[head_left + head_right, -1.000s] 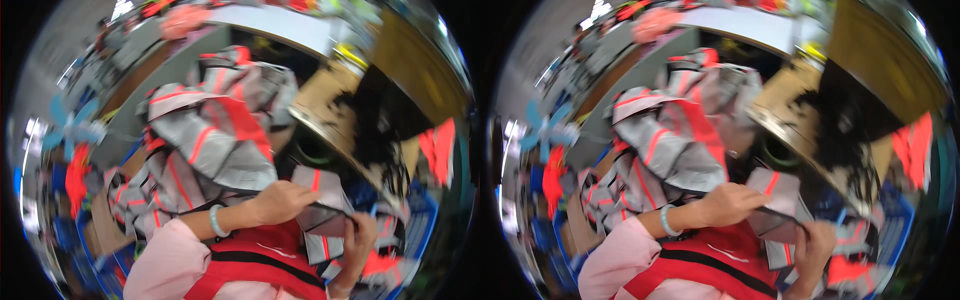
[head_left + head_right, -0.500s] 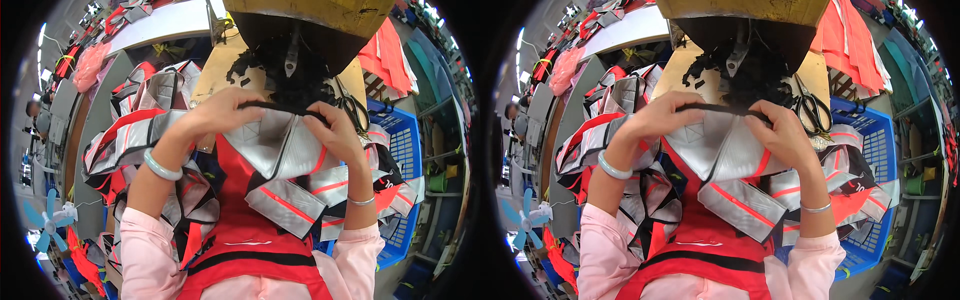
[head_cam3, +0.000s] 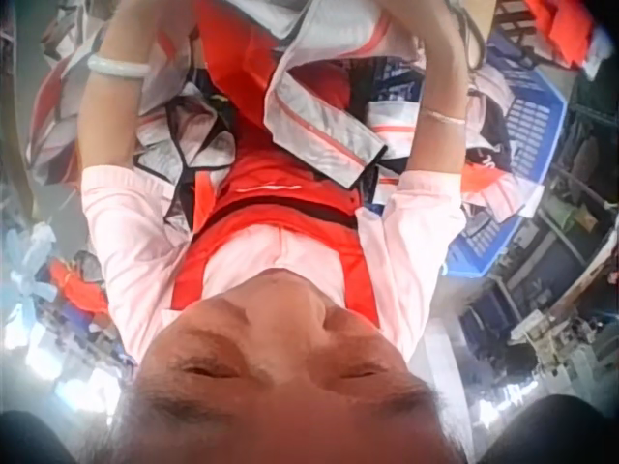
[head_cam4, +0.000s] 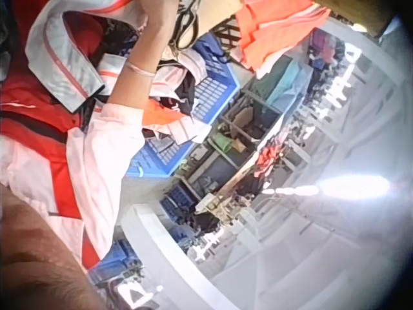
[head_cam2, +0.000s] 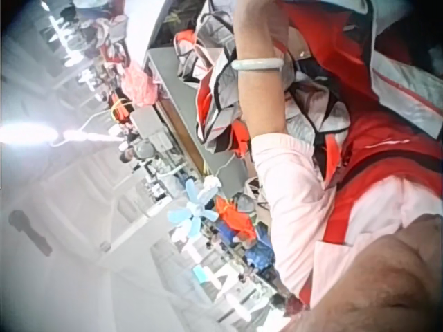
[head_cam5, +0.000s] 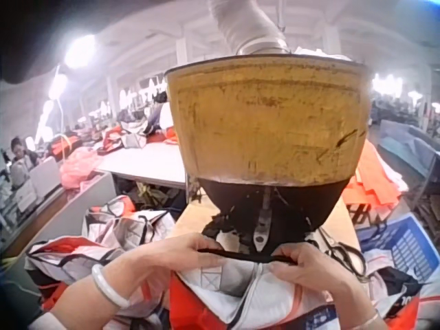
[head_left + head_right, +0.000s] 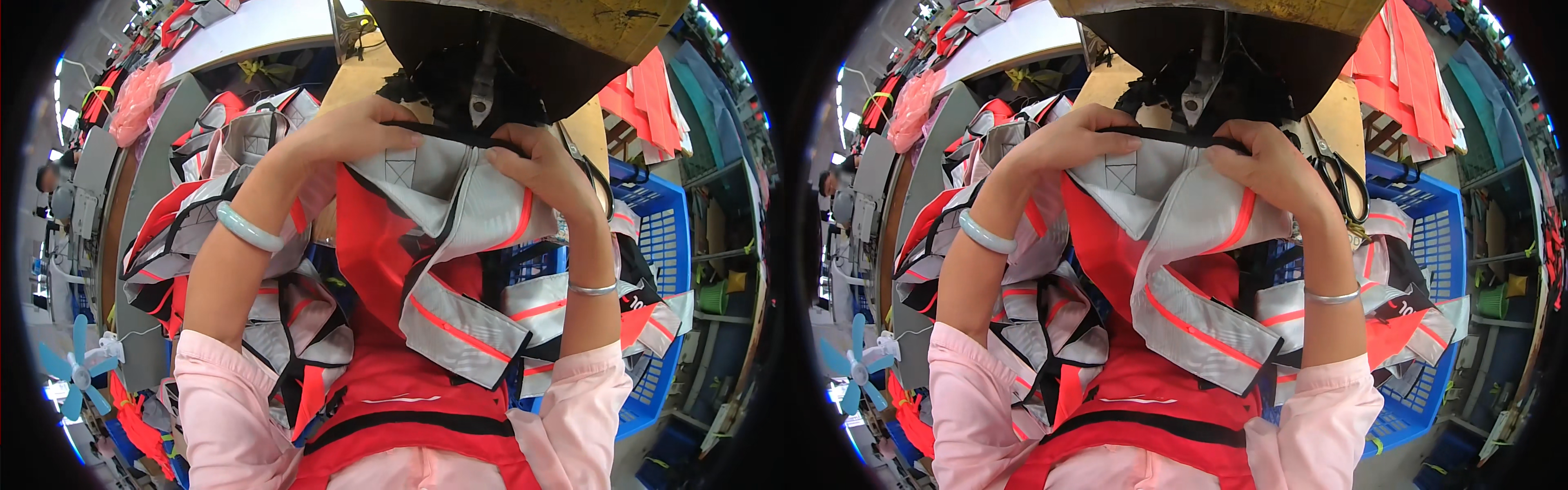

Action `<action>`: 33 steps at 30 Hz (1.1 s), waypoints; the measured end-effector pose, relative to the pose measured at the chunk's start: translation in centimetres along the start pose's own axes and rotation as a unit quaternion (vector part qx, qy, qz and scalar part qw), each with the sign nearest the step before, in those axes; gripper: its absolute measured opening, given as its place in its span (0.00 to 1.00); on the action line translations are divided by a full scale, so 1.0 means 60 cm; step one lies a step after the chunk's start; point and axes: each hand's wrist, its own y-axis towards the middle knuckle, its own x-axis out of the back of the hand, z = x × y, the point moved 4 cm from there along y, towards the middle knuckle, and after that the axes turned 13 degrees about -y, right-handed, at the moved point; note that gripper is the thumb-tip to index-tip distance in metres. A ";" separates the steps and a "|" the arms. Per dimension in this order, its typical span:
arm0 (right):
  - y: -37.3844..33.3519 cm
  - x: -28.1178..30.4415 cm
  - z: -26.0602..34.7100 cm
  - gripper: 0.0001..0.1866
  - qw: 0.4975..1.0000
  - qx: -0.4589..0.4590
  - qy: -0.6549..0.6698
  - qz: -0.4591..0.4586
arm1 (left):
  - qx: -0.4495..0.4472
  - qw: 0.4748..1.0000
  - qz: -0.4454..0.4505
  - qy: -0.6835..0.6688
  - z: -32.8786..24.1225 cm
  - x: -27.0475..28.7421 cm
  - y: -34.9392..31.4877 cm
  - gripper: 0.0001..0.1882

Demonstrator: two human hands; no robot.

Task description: The person operates a sewing machine to stitch reflective strips onto the edges of gray and red fabric bags. They repeatedly feed the bags under the presser foot, guide the fabric through the machine, and place the finished items into a blue basket.

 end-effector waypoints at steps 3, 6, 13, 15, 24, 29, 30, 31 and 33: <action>0.010 0.001 -0.004 0.21 1.000 -0.008 0.008 0.010 | 0.017 1.000 -0.004 -0.002 0.003 0.006 0.008 0.23; 0.011 0.010 0.006 0.22 1.000 -0.011 -0.003 -0.004 | 0.033 0.999 -0.024 0.002 -0.010 0.012 0.007 0.24; 0.008 0.010 0.011 0.22 0.999 -0.001 0.010 -0.036 | 0.058 0.996 -0.063 -0.039 -0.034 0.016 -0.011 0.27; 0.010 0.012 0.009 0.22 0.999 -0.006 0.020 -0.030 | 0.053 0.995 -0.049 -0.074 -0.014 0.018 0.002 0.25; -0.045 0.034 0.015 0.14 0.995 0.004 0.026 -0.091 | -0.007 0.998 0.011 -0.061 -0.005 0.017 -0.025 0.20; -0.185 -0.002 0.080 0.24 0.969 0.176 0.148 0.092 | -0.079 0.995 0.066 -0.009 -0.040 -0.069 -0.113 0.16; -0.191 0.005 0.097 0.25 0.984 0.178 0.019 -0.018 | -0.135 0.988 0.072 0.026 -0.043 -0.092 -0.124 0.15; -0.196 0.006 0.119 0.27 0.970 0.175 -0.111 -0.127 | -0.169 0.980 0.074 0.073 -0.061 -0.115 -0.137 0.16; -0.202 -0.036 0.138 0.43 0.949 0.177 -0.219 -0.144 | -0.198 0.975 0.035 0.088 -0.071 -0.167 -0.152 0.14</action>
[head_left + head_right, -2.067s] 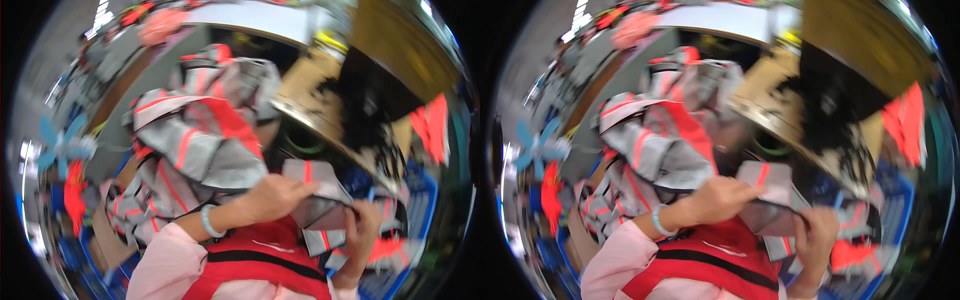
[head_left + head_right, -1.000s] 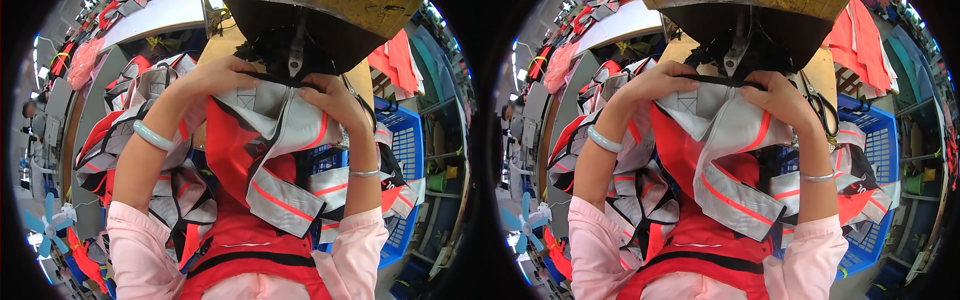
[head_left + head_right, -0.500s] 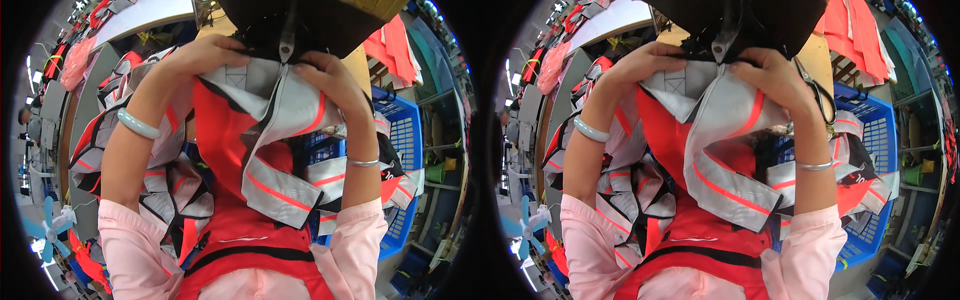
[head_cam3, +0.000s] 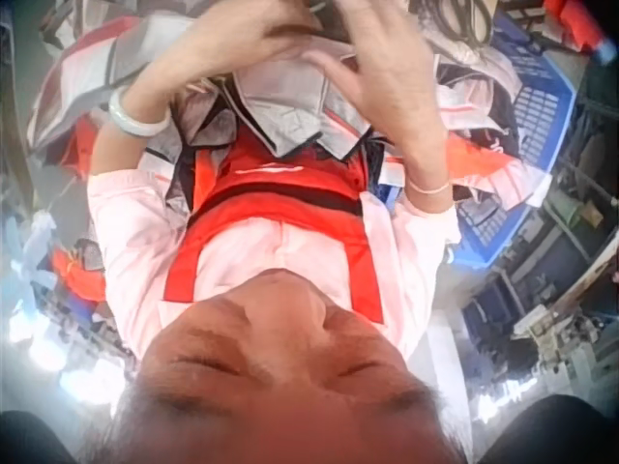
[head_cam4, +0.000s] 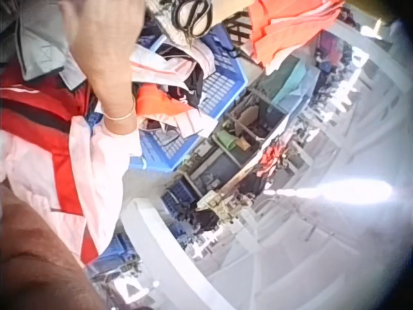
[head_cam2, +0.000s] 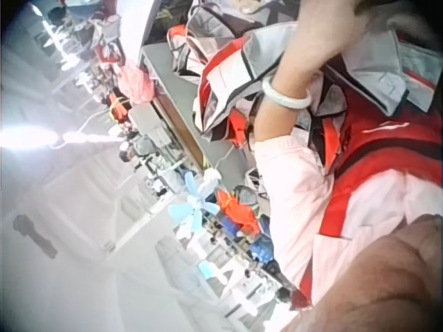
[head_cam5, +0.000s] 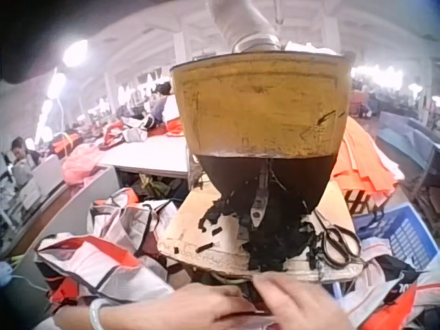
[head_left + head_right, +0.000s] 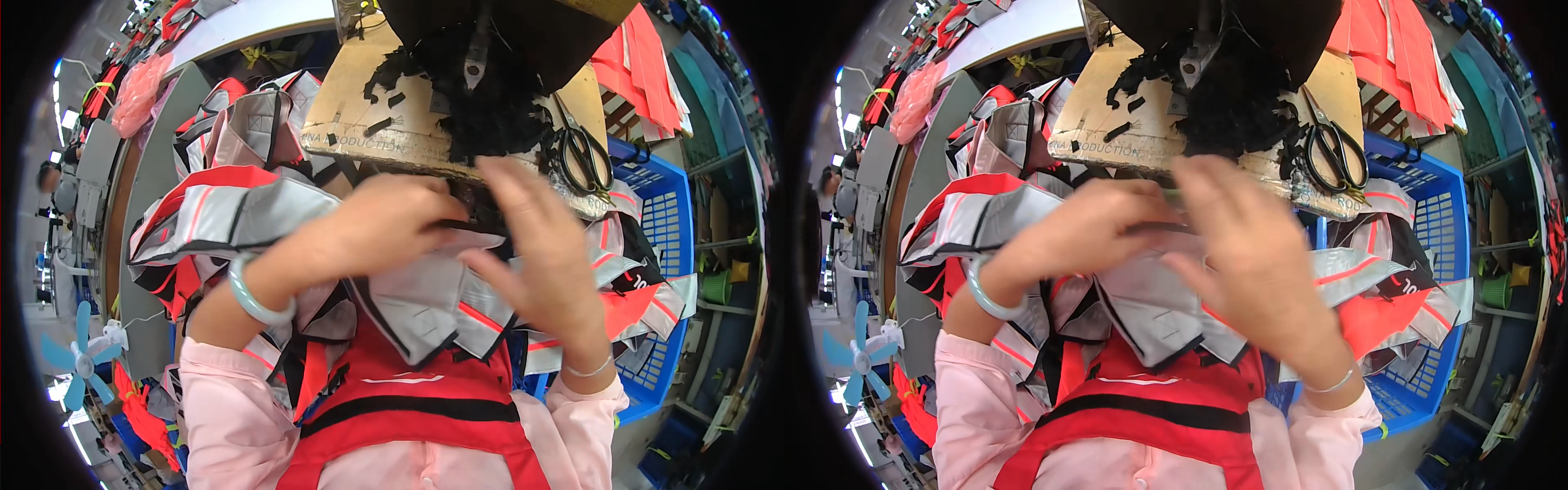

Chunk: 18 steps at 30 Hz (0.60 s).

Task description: The person operates a sewing machine to stitch reflective strips onto the edges of gray and red fabric bags. They repeatedly feed the bags under the presser foot, guide the fabric through the machine, and place the finished items into a blue basket.

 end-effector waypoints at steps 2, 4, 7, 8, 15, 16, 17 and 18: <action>-0.009 -0.032 0.046 0.50 0.998 0.009 0.064 0.017 | 0.025 0.999 -0.029 -0.022 -0.019 -0.032 -0.005 0.12; -0.020 -0.058 0.053 0.54 0.999 0.011 0.018 -0.043 | -0.022 0.994 -0.083 -0.070 -0.037 -0.038 -0.014 0.11; -0.050 -0.086 0.045 0.51 0.996 -0.033 0.056 -0.055 | -0.018 0.993 -0.098 -0.061 -0.046 -0.039 -0.037 0.13; -0.058 -0.092 0.040 0.47 0.996 -0.057 0.057 -0.029 | -0.002 0.996 -0.084 -0.034 -0.048 -0.039 -0.053 0.17; -0.080 -0.043 0.002 0.11 0.993 -0.071 0.093 0.017 | 0.046 0.985 -0.008 0.169 0.002 -0.038 -0.141 0.21; -0.076 -0.029 -0.002 0.11 0.994 -0.060 0.089 0.025 | 0.067 0.985 -0.001 0.161 -0.005 -0.033 -0.138 0.20; -0.073 -0.016 -0.007 0.10 0.995 -0.049 0.085 0.033 | 0.088 0.984 0.006 0.154 -0.024 -0.022 -0.133 0.19; -0.069 -0.005 -0.010 0.10 0.995 -0.039 0.081 0.038 | 0.109 0.983 0.014 0.149 -0.038 -0.014 -0.128 0.18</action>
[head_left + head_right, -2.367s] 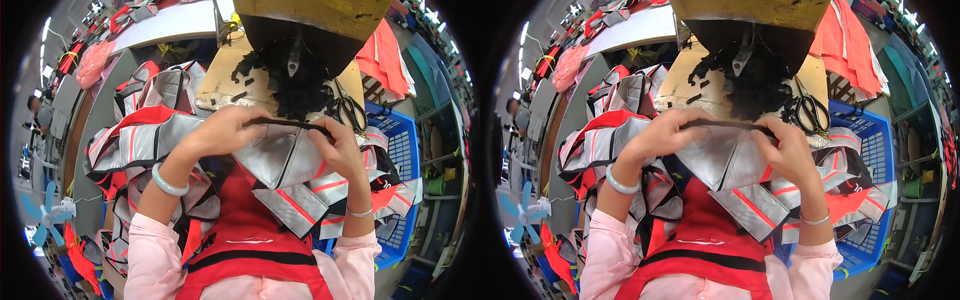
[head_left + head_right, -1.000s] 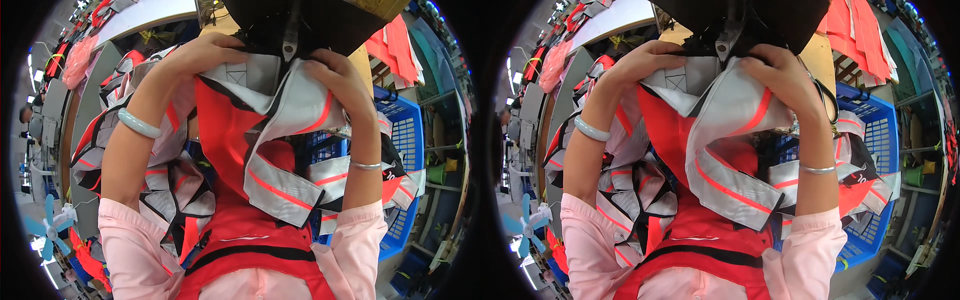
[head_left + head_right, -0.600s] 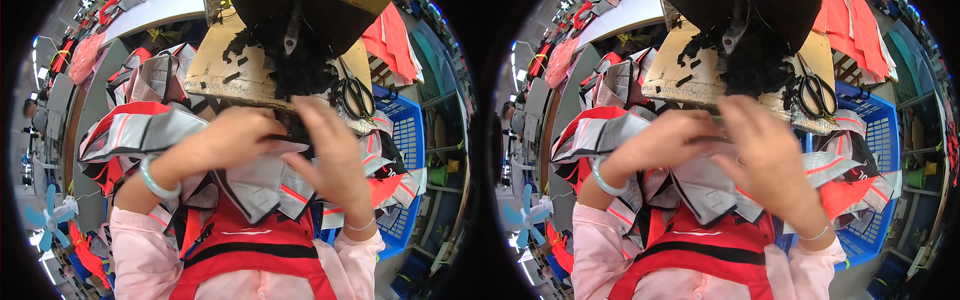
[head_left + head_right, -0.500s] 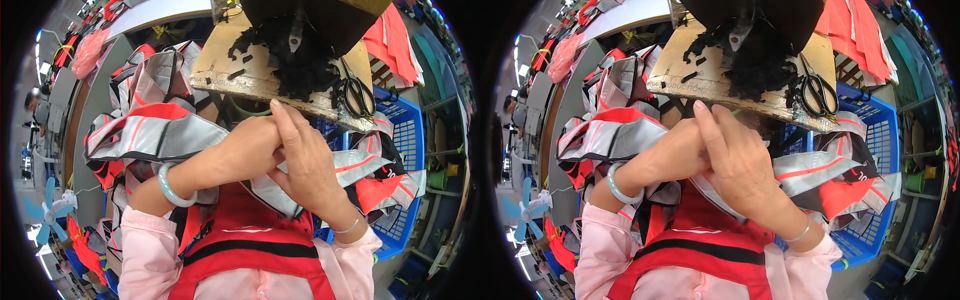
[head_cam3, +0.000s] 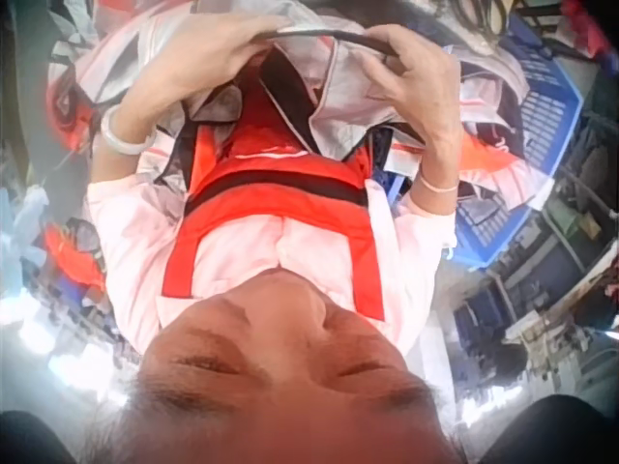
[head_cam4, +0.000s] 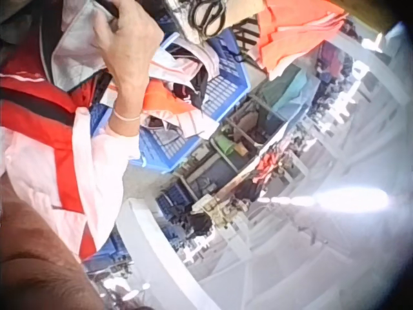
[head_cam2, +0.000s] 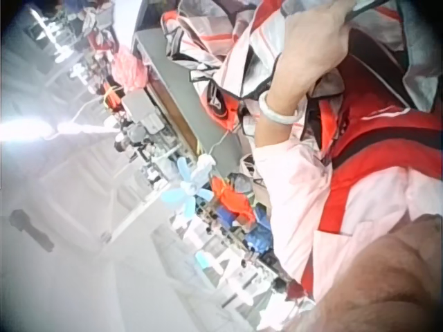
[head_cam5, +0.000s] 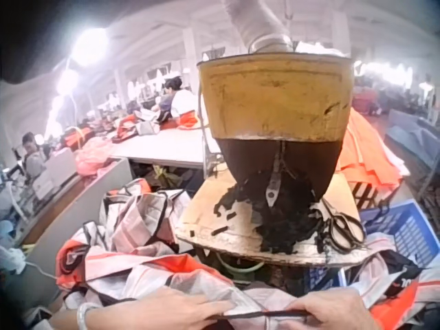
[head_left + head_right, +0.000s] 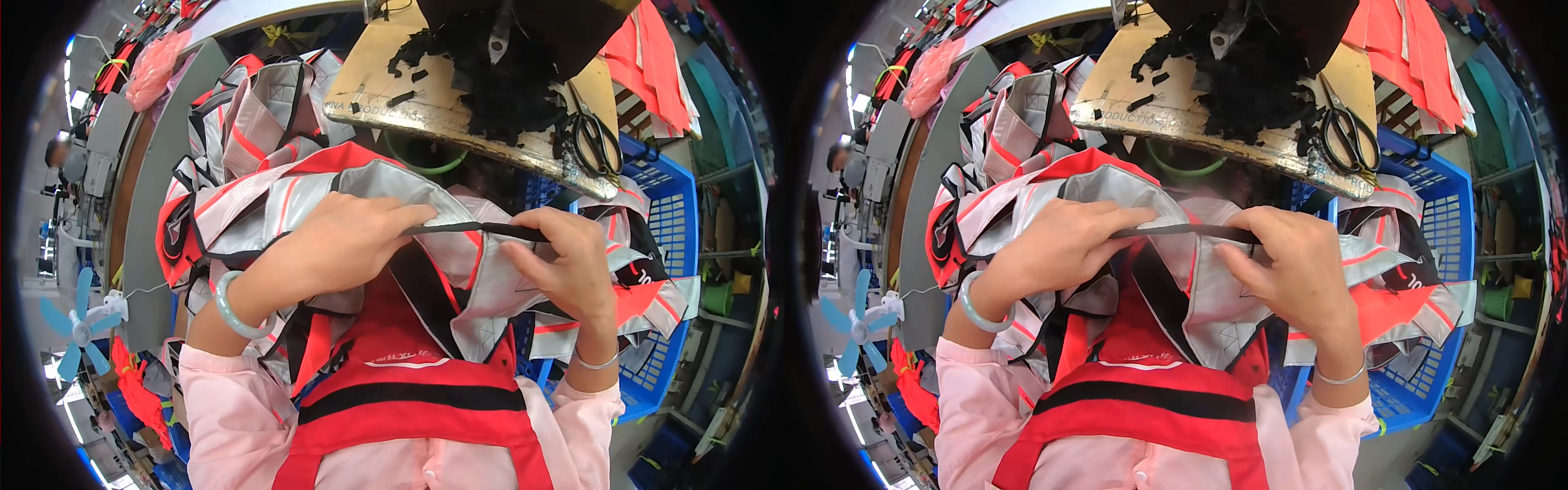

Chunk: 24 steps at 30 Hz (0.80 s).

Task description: The person operates a sewing machine to stitch reflective strips onto the edges of gray and red fabric bags. They repeatedly feed the bags under the presser foot, guide the fabric through the machine, and place the finished items into a blue basket.

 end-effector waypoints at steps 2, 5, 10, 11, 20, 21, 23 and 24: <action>0.013 0.011 -0.009 0.09 0.999 -0.029 0.013 0.016 | -0.014 0.999 -0.025 0.032 -0.013 0.013 0.007 0.18; 0.032 0.020 -0.023 0.09 0.997 -0.054 0.031 0.045 | -0.032 0.999 -0.024 0.019 -0.013 0.019 0.018 0.18; 0.050 0.034 -0.015 0.08 0.992 0.055 0.061 0.094 | -0.102 0.943 0.202 -0.245 0.011 0.076 0.029 0.17; 0.054 0.041 -0.013 0.08 0.987 0.067 0.092 0.111 | -0.081 0.926 0.259 -0.262 0.011 0.090 0.037 0.17; 0.118 -0.010 -0.123 0.13 0.961 -0.161 0.211 0.082 | -0.010 0.931 0.115 -0.345 0.159 0.101 0.193 0.17; 0.128 -0.017 -0.136 0.14 0.962 -0.154 0.209 0.082 | 0.005 0.907 0.112 -0.406 0.168 0.099 0.204 0.16; 0.146 -0.026 -0.149 0.15 0.958 -0.170 0.216 0.082 | 0.047 0.868 0.052 -0.491 0.185 0.089 0.222 0.11; 0.155 -0.030 -0.154 0.15 0.956 -0.178 0.220 0.081 | 0.053 0.855 0.038 -0.515 0.194 0.087 0.228 0.10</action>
